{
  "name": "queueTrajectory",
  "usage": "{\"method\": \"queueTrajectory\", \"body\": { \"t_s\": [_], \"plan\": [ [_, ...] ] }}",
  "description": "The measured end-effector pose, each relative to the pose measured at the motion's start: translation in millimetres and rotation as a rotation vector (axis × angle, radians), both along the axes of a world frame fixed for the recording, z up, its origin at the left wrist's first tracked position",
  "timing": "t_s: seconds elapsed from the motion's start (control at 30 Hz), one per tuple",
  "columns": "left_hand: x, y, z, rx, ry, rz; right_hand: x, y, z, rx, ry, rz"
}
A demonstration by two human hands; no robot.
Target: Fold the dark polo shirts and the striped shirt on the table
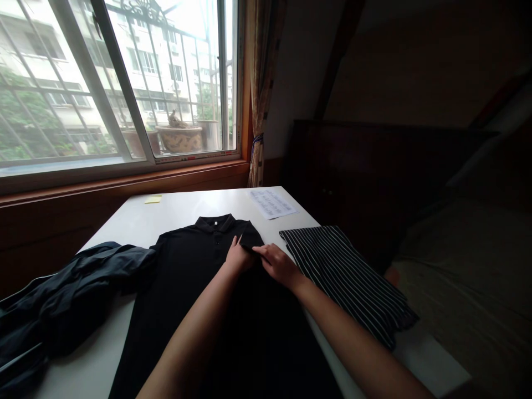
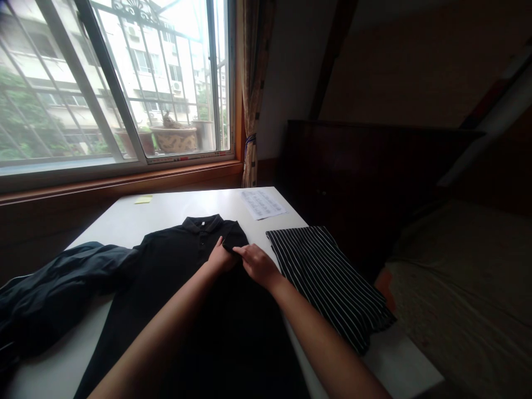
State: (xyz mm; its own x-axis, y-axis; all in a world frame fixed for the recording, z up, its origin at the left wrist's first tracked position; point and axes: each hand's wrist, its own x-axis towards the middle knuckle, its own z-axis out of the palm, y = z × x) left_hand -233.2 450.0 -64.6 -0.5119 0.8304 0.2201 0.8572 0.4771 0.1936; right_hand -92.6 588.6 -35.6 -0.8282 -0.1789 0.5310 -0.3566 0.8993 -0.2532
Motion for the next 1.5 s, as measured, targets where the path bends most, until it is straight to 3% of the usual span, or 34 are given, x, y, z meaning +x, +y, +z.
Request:
{"method": "queueTrajectory", "body": {
  "t_s": [0.2, 0.37, 0.67, 0.87, 1.1, 1.33, 1.5],
  "plan": [
    [-32.2, -21.7, 7.2, 0.071, -0.051, 0.13, 8.7, -3.4, -0.8, 0.04, -0.106, 0.018],
    [-41.8, -26.5, 16.9, 0.179, -0.116, 0.25, 22.8, -0.8, 5.5, 0.084, -0.184, -0.167],
    [-33.5, -2.6, 14.6, 0.243, -0.283, 0.224, 41.8, -4.1, 2.2, 0.043, -0.178, -0.409],
    [-34.5, 2.8, 16.9, 0.263, -0.32, 0.253, 37.1, -19.3, 14.5, 0.037, -0.105, -0.578],
    [-40.5, -10.3, 19.2, 0.241, -0.249, 0.271, 38.9, -37.4, 23.9, 0.181, -0.2, -0.443],
    [-34.0, -9.8, 21.1, 0.166, -0.14, 0.166, 45.5, -2.0, 12.2, -0.007, -0.187, -0.558],
    [-35.3, 6.4, 18.6, 0.126, -0.159, 0.177, 48.5, 8.4, -1.0, -0.057, -0.226, -0.477]
  ]
}}
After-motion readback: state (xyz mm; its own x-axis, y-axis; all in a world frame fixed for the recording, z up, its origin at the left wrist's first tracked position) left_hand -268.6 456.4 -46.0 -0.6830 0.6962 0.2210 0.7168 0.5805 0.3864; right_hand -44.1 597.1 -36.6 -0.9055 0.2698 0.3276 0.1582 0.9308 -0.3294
